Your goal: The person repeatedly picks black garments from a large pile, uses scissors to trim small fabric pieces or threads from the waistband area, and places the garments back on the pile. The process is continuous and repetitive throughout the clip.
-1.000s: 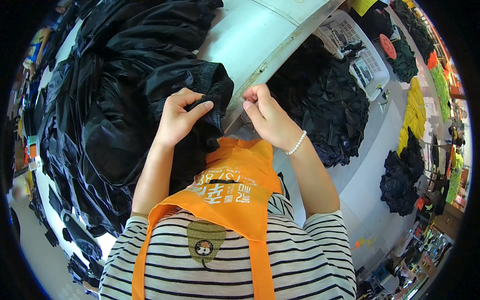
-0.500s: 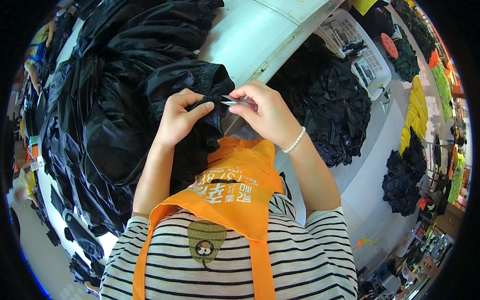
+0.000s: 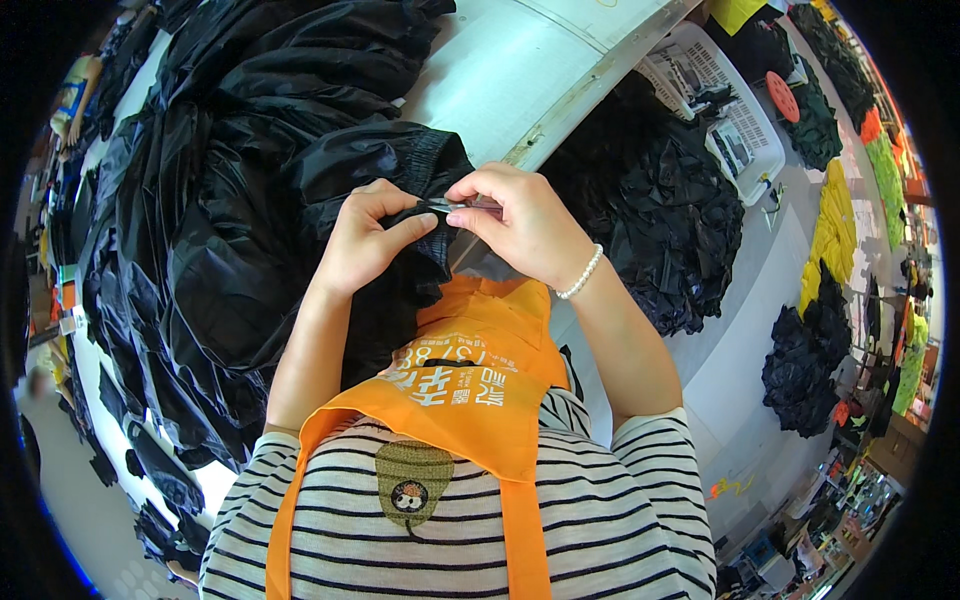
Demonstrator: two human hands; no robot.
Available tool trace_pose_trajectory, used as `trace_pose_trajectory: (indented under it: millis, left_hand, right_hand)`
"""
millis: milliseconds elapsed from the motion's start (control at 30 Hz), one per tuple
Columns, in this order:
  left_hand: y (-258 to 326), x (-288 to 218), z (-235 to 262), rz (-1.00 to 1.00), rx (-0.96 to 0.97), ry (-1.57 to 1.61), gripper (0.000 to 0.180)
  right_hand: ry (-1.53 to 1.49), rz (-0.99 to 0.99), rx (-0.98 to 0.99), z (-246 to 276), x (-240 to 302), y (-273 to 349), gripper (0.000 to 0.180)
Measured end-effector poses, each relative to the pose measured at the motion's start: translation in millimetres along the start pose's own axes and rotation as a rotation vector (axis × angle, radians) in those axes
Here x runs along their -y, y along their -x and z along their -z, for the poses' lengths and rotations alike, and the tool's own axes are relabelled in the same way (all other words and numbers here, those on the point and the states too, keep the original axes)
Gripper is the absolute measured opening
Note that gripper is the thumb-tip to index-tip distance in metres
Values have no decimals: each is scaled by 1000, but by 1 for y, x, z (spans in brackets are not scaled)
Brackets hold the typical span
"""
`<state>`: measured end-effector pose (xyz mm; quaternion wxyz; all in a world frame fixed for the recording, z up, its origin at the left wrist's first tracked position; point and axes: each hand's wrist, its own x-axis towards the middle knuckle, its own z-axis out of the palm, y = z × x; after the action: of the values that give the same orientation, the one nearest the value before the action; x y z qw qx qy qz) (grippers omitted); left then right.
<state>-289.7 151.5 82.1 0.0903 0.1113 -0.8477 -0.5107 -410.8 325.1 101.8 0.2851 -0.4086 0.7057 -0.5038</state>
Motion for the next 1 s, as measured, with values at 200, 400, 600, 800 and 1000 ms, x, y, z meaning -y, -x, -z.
trace_pose_trajectory:
  millis: [200, 400, 600, 800, 1000]
  left_hand:
    - [0, 1, -1, -14, 8, -6, 15]
    - [1, 6, -2, -32, 7, -25, 16]
    - [2, 5, -2, -54, -4, -42, 16]
    - [3, 4, -2, -53, -16, -40, 17]
    - [2, 6, -4, -77, -24, -52, 16]
  right_hand:
    - [2, 20, -6, 0, -6, -1, 17]
    - [-22, 34, 13, -1, -6, -1, 20]
    - [-73, 33, 6, -6, -6, -2, 19]
    - [-117, 11, -130, -9, -17, -2, 17]
    - [-443, -161, -283, -11, -23, -2, 21]
